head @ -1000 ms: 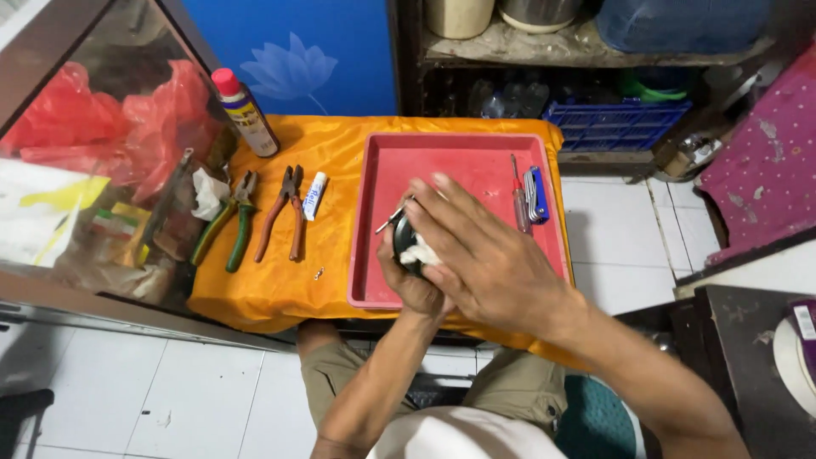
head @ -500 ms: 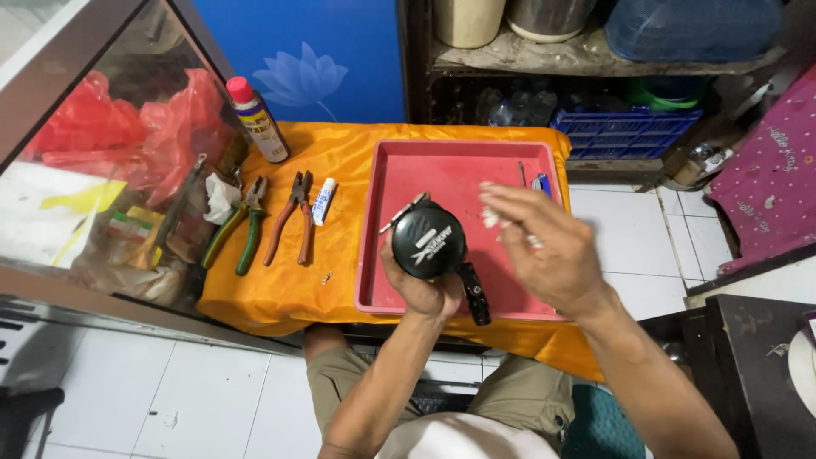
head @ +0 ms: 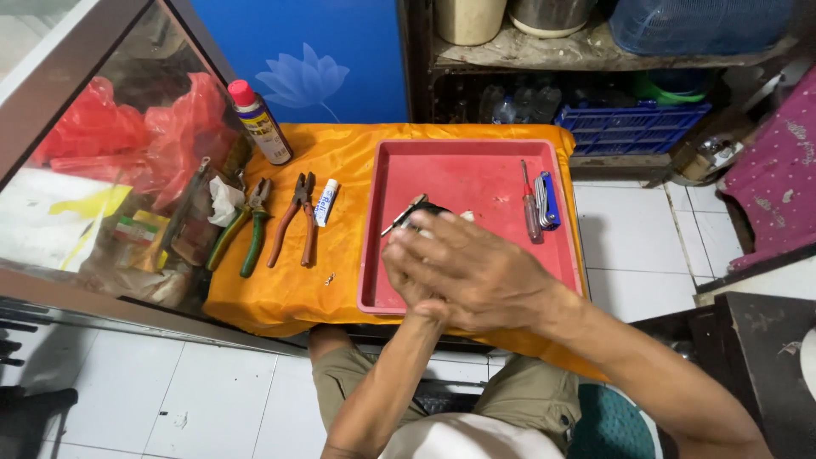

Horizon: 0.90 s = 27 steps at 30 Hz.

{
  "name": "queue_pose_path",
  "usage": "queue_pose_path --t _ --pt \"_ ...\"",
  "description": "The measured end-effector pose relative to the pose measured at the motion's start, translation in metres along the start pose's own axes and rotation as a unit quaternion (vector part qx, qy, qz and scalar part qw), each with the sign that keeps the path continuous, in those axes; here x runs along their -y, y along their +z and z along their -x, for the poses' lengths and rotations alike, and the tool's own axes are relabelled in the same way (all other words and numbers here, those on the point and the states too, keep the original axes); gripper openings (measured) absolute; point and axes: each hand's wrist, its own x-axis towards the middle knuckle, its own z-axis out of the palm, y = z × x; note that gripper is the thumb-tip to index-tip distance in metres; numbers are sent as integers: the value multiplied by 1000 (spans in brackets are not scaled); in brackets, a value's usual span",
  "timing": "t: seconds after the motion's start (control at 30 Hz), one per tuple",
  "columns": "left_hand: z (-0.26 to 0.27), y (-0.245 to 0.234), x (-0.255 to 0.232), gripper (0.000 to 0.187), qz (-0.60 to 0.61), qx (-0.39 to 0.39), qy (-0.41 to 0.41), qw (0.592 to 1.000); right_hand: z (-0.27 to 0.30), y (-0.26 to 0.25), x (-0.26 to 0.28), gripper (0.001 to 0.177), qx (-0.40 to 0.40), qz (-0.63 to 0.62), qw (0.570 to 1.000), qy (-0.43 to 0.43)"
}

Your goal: Disassembling, inspecting, and cleaning a fishing reel at a workbench.

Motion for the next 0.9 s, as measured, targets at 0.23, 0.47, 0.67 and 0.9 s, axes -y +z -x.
queue_pose_path --t 0.23,0.47,0.67,0.9 --pt "23 57 59 64 -796 -448 402 58 -10 -10 8 68 138 160 977 -17" --pt "24 61 55 62 -790 -459 404 53 -8 -23 -9 80 141 104 984 38" --pt "29 68 53 60 -781 -472 405 50 6 -22 -4 73 181 98 976 -67" --pt "73 130 60 58 -774 -475 415 39 -5 -15 0 104 160 88 983 16"
